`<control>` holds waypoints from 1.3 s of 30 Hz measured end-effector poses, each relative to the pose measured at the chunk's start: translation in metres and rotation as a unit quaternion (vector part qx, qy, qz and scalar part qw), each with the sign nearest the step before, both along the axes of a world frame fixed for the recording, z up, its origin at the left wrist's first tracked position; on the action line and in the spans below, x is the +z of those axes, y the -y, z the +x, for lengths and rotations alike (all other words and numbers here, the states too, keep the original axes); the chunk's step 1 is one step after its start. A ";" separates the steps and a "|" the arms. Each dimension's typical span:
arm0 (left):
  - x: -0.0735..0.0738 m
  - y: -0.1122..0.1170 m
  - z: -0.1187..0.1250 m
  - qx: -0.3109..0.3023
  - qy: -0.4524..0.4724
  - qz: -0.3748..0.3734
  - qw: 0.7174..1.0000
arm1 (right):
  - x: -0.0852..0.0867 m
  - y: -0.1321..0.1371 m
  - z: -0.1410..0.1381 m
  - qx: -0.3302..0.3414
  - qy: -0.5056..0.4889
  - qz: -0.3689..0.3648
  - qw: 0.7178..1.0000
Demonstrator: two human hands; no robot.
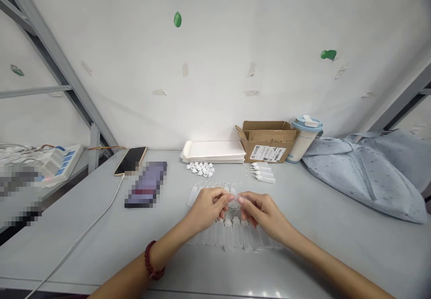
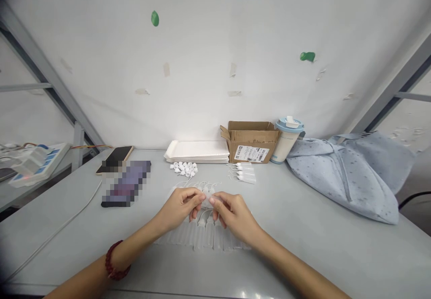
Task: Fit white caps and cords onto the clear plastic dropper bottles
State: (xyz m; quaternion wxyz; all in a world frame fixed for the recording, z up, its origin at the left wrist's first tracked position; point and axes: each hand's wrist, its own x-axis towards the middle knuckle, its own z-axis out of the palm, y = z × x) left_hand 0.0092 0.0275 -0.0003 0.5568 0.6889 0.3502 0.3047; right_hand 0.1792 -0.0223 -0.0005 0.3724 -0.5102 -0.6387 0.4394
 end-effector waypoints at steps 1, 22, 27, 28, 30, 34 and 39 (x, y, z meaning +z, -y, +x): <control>0.000 0.000 0.000 0.003 0.002 0.010 1.000 | 0.000 -0.001 0.000 0.004 -0.018 -0.019 1.000; 0.002 0.000 -0.001 -0.012 0.006 -0.024 1.000 | 0.001 0.006 0.000 -0.036 0.058 0.088 0.994; 0.005 0.000 -0.003 -0.027 0.002 -0.015 1.000 | 0.000 0.005 0.002 -0.034 0.088 0.119 0.988; 0.006 0.001 -0.003 -0.029 -0.001 -0.006 1.000 | 0.000 0.004 0.002 -0.030 0.082 0.113 0.990; 0.007 0.002 -0.004 -0.026 -0.013 0.025 0.999 | -0.001 0.003 0.002 -0.023 0.050 0.080 0.995; 0.007 0.004 -0.003 -0.016 -0.052 0.106 0.993 | -0.001 -0.002 0.004 -0.011 -0.031 0.001 0.999; 0.006 0.005 -0.002 -0.022 -0.055 0.132 0.989 | 0.003 -0.008 0.008 0.013 -0.069 -0.079 0.994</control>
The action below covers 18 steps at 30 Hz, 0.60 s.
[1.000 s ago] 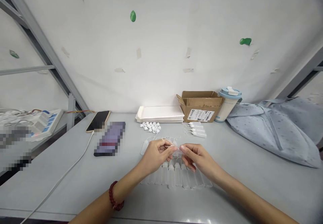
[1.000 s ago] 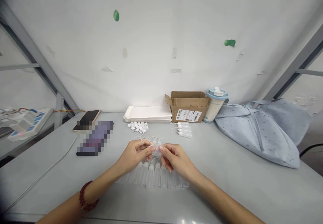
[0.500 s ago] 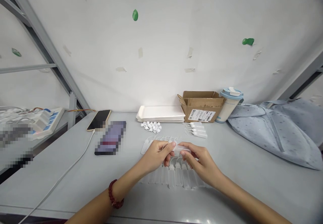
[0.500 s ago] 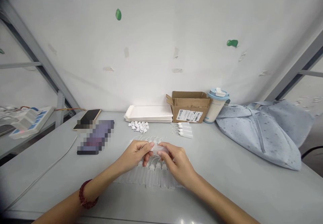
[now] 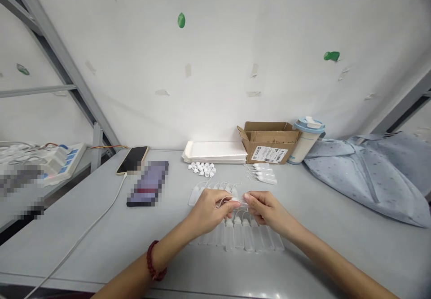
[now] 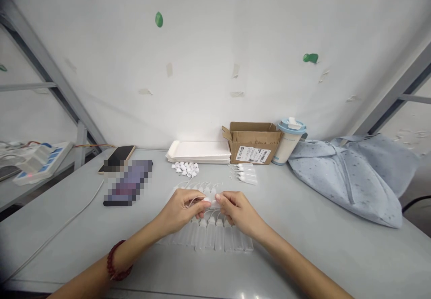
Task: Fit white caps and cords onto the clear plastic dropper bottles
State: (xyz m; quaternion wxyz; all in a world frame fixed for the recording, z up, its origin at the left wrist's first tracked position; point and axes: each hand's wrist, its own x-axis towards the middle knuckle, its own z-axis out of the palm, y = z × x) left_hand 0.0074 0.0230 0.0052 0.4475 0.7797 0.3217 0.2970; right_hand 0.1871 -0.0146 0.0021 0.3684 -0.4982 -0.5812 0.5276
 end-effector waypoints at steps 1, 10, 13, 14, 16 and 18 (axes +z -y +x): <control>0.000 0.000 0.000 0.000 0.002 0.006 1.000 | 0.001 -0.001 0.001 0.006 -0.005 -0.009 1.000; -0.002 -0.005 -0.001 -0.001 0.066 -0.059 0.996 | -0.002 0.001 -0.004 0.018 -0.037 -0.029 0.999; -0.002 -0.006 -0.001 -0.021 0.062 -0.083 0.994 | -0.003 0.002 -0.006 -0.002 -0.021 0.010 1.000; -0.002 -0.006 -0.001 -0.027 0.062 -0.087 0.994 | -0.003 0.003 -0.006 -0.005 -0.010 0.025 1.000; -0.002 -0.005 -0.001 -0.029 0.061 -0.094 0.993 | 0.000 0.005 -0.006 -0.011 0.030 0.060 0.998; -0.001 -0.004 -0.001 -0.023 0.055 -0.101 0.993 | 0.002 0.007 -0.005 -0.012 0.090 0.101 0.991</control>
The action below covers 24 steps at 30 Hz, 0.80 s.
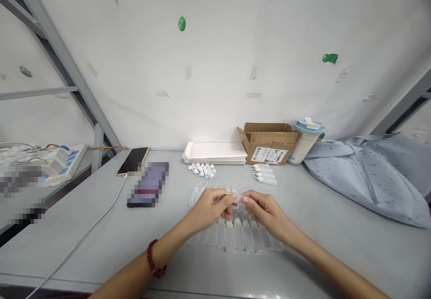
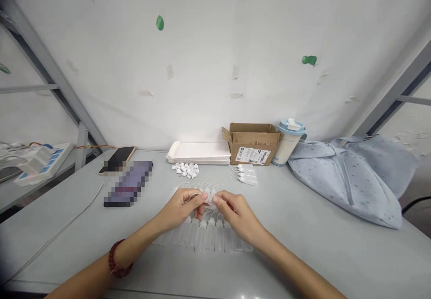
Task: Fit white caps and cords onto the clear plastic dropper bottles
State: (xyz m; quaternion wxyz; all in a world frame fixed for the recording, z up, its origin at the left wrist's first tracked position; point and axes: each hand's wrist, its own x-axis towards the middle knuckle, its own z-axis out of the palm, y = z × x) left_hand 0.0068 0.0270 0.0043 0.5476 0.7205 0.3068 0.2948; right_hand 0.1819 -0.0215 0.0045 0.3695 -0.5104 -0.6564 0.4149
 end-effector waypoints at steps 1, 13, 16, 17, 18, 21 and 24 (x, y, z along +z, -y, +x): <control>0.000 0.000 0.000 0.004 -0.004 -0.002 1.000 | 0.001 0.001 0.000 0.001 0.035 0.026 0.999; -0.005 0.000 -0.001 0.016 -0.019 -0.012 1.000 | -0.005 0.002 0.003 0.024 0.223 0.234 0.946; -0.005 0.001 -0.001 0.005 -0.014 -0.003 1.000 | 0.005 0.003 0.002 0.037 0.181 0.192 0.964; -0.004 0.001 -0.001 0.003 -0.017 0.001 1.000 | 0.007 0.003 0.002 0.042 0.168 0.176 0.969; -0.004 0.001 -0.001 0.001 -0.025 0.009 1.000 | 0.007 0.003 0.003 0.045 0.154 0.156 0.975; -0.002 0.004 0.001 0.000 -0.066 0.075 0.995 | 0.004 -0.001 0.004 0.028 0.098 0.090 0.991; -0.001 0.008 0.004 0.010 -0.100 0.160 0.982 | -0.003 -0.006 0.006 0.010 0.030 0.010 0.999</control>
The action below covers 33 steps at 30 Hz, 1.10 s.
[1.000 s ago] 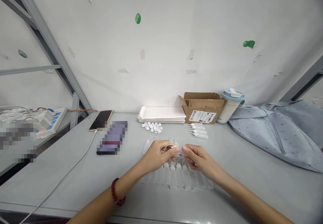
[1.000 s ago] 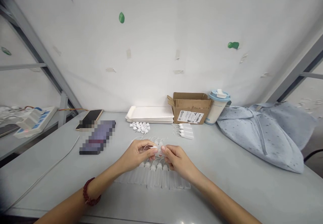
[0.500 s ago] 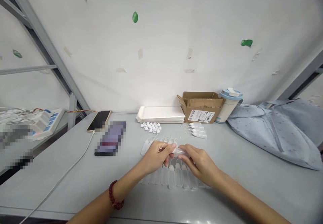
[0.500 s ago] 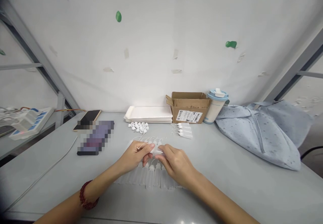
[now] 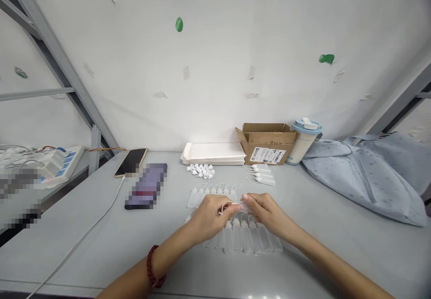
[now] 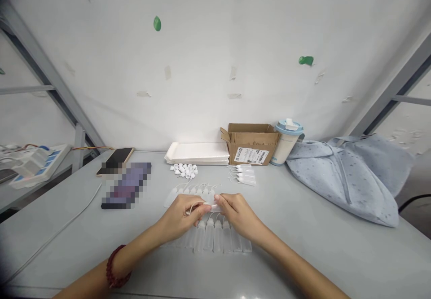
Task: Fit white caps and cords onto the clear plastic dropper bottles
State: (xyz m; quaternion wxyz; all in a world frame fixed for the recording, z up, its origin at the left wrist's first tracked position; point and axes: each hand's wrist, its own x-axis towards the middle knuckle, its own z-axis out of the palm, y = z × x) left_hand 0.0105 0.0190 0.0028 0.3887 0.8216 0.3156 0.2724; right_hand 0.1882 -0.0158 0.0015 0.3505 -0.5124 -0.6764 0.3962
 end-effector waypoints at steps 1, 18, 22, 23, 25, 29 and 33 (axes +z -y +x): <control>-0.001 0.001 0.001 0.003 -0.006 0.023 1.000 | -0.001 -0.002 0.001 0.001 -0.021 -0.026 0.999; -0.007 -0.027 -0.013 0.081 -0.021 0.084 0.993 | 0.000 -0.021 0.024 -0.122 0.164 0.101 0.974; -0.017 -0.049 -0.029 0.165 -0.097 0.155 0.969 | 0.000 -0.029 0.041 -0.121 0.300 0.128 0.938; -0.019 -0.055 -0.032 0.177 -0.122 0.177 0.961 | 0.000 -0.030 0.045 -0.116 0.324 0.123 0.931; -0.022 -0.063 -0.038 0.189 -0.151 0.209 0.947 | -0.001 -0.032 0.053 -0.117 0.358 0.111 0.920; -0.024 -0.072 -0.042 0.178 -0.157 0.216 0.947 | 0.001 -0.035 0.064 -0.143 0.394 0.065 0.906; -0.026 -0.074 -0.042 0.163 -0.165 0.206 0.951 | 0.006 -0.036 0.072 -0.170 0.423 0.017 0.890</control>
